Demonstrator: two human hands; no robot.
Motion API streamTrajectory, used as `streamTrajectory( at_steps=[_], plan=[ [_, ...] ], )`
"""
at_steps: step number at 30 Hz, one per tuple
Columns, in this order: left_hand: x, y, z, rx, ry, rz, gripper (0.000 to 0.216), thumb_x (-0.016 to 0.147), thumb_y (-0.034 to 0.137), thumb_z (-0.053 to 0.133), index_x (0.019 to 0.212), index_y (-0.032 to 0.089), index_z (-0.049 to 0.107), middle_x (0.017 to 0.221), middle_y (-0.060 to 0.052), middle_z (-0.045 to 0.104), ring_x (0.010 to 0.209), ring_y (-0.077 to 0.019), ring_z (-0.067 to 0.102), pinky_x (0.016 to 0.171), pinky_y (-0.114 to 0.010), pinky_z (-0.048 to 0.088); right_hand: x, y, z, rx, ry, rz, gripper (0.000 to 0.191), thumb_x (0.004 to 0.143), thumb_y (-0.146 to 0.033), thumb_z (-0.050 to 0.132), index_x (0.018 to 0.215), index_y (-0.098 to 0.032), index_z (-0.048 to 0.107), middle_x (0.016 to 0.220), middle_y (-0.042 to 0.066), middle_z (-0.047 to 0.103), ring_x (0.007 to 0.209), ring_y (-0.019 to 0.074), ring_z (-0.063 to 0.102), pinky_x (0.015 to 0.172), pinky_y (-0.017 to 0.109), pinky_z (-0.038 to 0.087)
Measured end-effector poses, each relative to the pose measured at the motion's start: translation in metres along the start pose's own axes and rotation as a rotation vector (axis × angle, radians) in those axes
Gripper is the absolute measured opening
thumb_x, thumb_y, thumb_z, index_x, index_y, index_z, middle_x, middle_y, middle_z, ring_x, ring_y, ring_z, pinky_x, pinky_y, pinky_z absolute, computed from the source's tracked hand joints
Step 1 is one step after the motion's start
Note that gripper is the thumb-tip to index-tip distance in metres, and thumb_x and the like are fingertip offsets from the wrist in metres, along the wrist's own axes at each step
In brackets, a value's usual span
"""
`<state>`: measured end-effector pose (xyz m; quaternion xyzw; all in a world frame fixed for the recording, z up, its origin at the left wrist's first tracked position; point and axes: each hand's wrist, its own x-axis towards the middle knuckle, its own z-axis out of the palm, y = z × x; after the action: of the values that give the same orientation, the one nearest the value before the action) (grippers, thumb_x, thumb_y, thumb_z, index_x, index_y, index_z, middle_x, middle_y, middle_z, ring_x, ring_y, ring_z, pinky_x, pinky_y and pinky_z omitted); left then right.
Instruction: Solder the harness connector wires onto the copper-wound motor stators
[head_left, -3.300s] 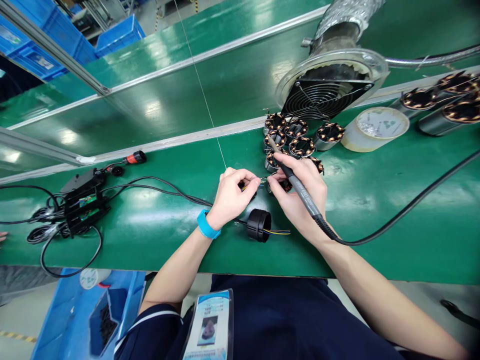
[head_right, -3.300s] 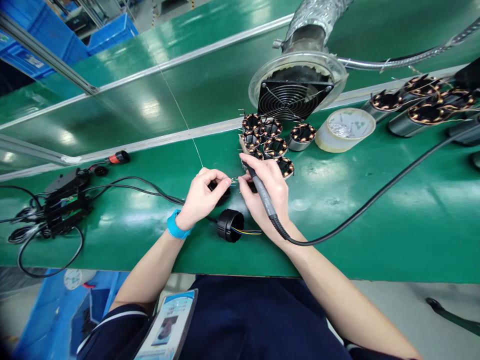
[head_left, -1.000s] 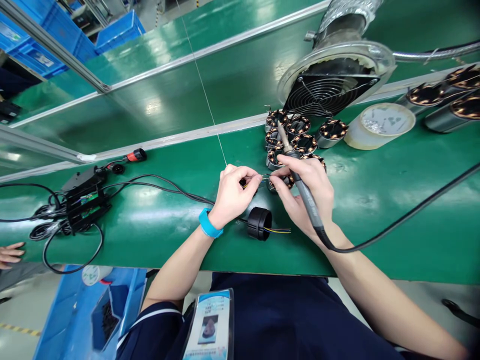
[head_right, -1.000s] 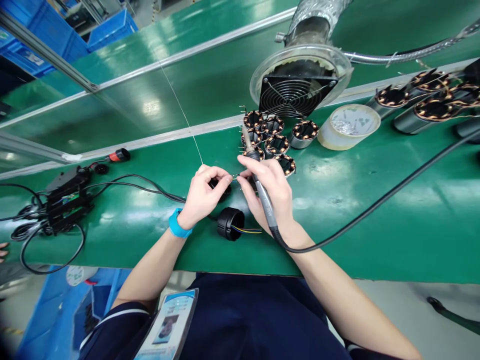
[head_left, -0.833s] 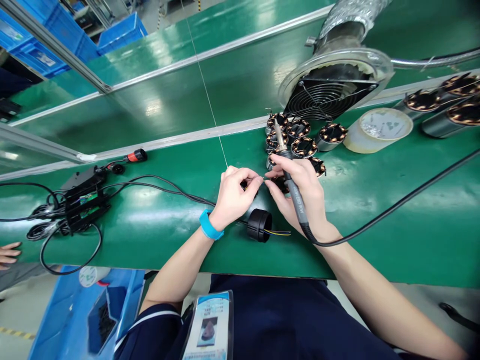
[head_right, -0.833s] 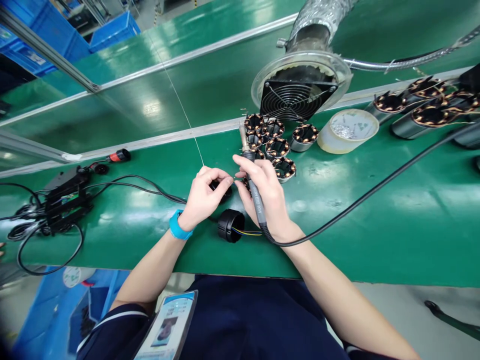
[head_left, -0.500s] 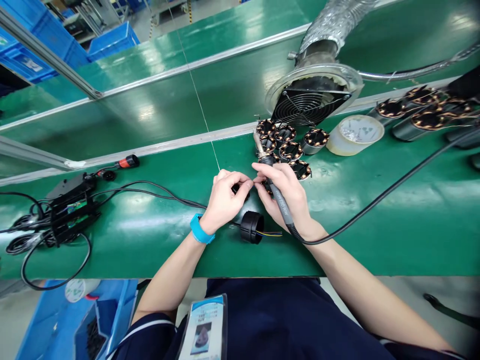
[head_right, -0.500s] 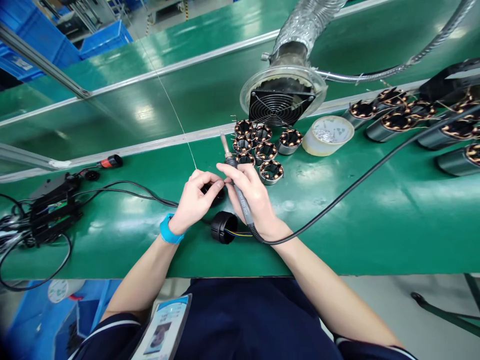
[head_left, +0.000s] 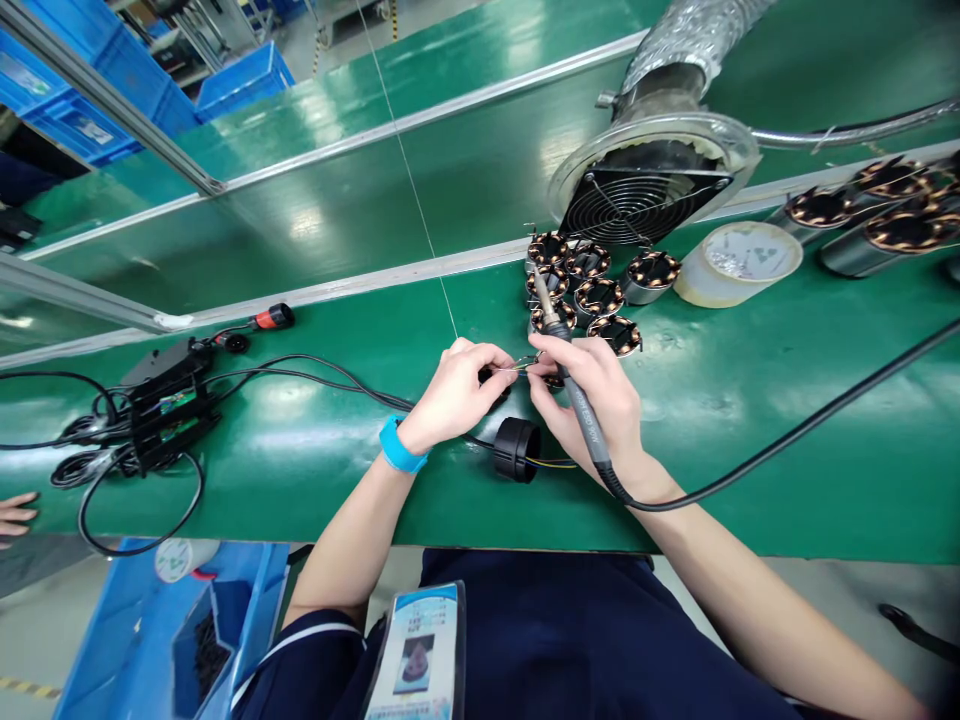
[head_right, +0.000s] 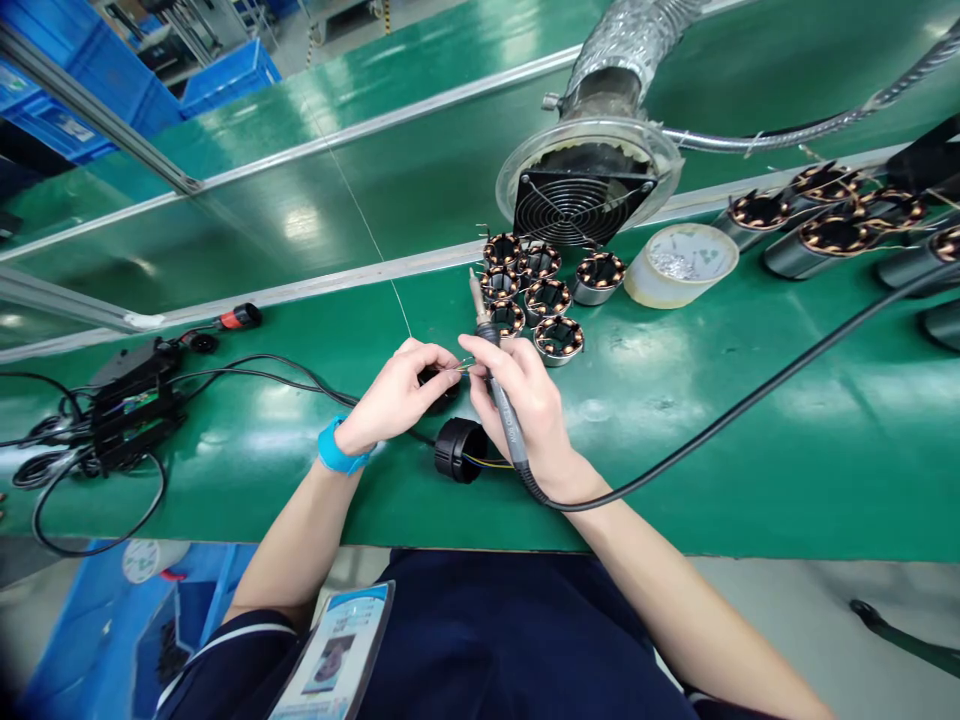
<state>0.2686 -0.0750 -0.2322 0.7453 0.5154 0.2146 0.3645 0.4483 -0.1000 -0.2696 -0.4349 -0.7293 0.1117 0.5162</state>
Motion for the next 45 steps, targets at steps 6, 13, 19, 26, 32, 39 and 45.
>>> streamTrajectory(
  at_steps=[6, 13, 19, 26, 32, 39, 45],
  plan=[
    [0.002, -0.002, -0.005, -0.172, -0.102, -0.044, 0.018, 0.096, 0.032, 0.058, 0.089, 0.017, 0.067, 0.091, -0.002, 0.071, 0.089, -0.0189, 0.056, 0.086, -0.033, 0.041, -0.007, 0.005, 0.003, -0.042, -0.052, -0.054, 0.056, 0.095, -0.007, 0.056, 0.145, -0.033, 0.054, 0.102, 0.004, 0.059, 0.09, 0.0159, 0.065, 0.081, 0.028, 0.059],
    [0.005, -0.007, 0.007, -0.507, -0.088, -0.156, 0.03, 0.091, 0.043, 0.064, 0.085, 0.013, 0.066, 0.085, -0.005, 0.068, 0.079, -0.0152, 0.058, 0.077, -0.029, 0.044, -0.008, 0.005, 0.001, -0.06, -0.103, -0.104, 0.057, 0.095, -0.005, 0.055, 0.146, -0.031, 0.053, 0.102, 0.005, 0.059, 0.092, 0.0171, 0.064, 0.08, 0.029, 0.058],
    [0.005, -0.008, 0.01, -0.517, -0.044, -0.17, 0.029, 0.088, 0.042, 0.066, 0.083, 0.013, 0.065, 0.08, -0.003, 0.064, 0.074, -0.0132, 0.052, 0.073, -0.028, 0.04, -0.008, 0.006, -0.013, 0.007, -0.087, -0.031, 0.058, 0.089, -0.006, 0.062, 0.142, -0.03, 0.056, 0.107, 0.006, 0.063, 0.1, 0.0195, 0.066, 0.09, 0.033, 0.059],
    [0.004, -0.006, 0.009, -0.521, -0.035, -0.183, 0.03, 0.087, 0.043, 0.066, 0.082, 0.014, 0.064, 0.079, -0.002, 0.063, 0.075, -0.0134, 0.052, 0.072, -0.028, 0.039, -0.009, 0.007, -0.008, -0.019, 0.009, 0.021, 0.044, 0.094, -0.012, 0.063, 0.134, -0.029, 0.062, 0.103, 0.005, 0.063, 0.089, 0.0174, 0.067, 0.087, 0.035, 0.061],
    [0.005, -0.006, 0.011, -0.574, -0.016, -0.199, 0.032, 0.086, 0.045, 0.069, 0.082, 0.013, 0.065, 0.078, -0.001, 0.061, 0.073, -0.0123, 0.05, 0.07, -0.027, 0.038, -0.006, -0.004, 0.004, -0.032, 0.168, 0.182, 0.036, 0.092, -0.016, 0.067, 0.126, -0.026, 0.066, 0.095, 0.004, 0.062, 0.084, 0.0179, 0.064, 0.082, 0.035, 0.062],
    [0.005, -0.006, 0.012, -0.675, -0.035, -0.267, 0.032, 0.082, 0.043, 0.074, 0.082, 0.013, 0.067, 0.078, -0.001, 0.062, 0.072, -0.0114, 0.051, 0.071, -0.027, 0.038, -0.024, 0.001, -0.01, -0.076, 0.071, 0.135, 0.052, 0.092, -0.021, 0.071, 0.141, -0.027, 0.057, 0.113, 0.008, 0.066, 0.103, 0.024, 0.066, 0.093, 0.043, 0.06],
    [0.003, -0.003, 0.014, -0.705, -0.06, -0.298, 0.031, 0.082, 0.043, 0.075, 0.08, 0.013, 0.067, 0.077, -0.001, 0.062, 0.071, -0.0107, 0.05, 0.072, -0.026, 0.039, -0.031, 0.008, -0.011, -0.149, 0.06, 0.116, 0.051, 0.095, -0.019, 0.066, 0.143, -0.028, 0.056, 0.118, 0.009, 0.064, 0.106, 0.0241, 0.067, 0.091, 0.04, 0.061]
  ],
)
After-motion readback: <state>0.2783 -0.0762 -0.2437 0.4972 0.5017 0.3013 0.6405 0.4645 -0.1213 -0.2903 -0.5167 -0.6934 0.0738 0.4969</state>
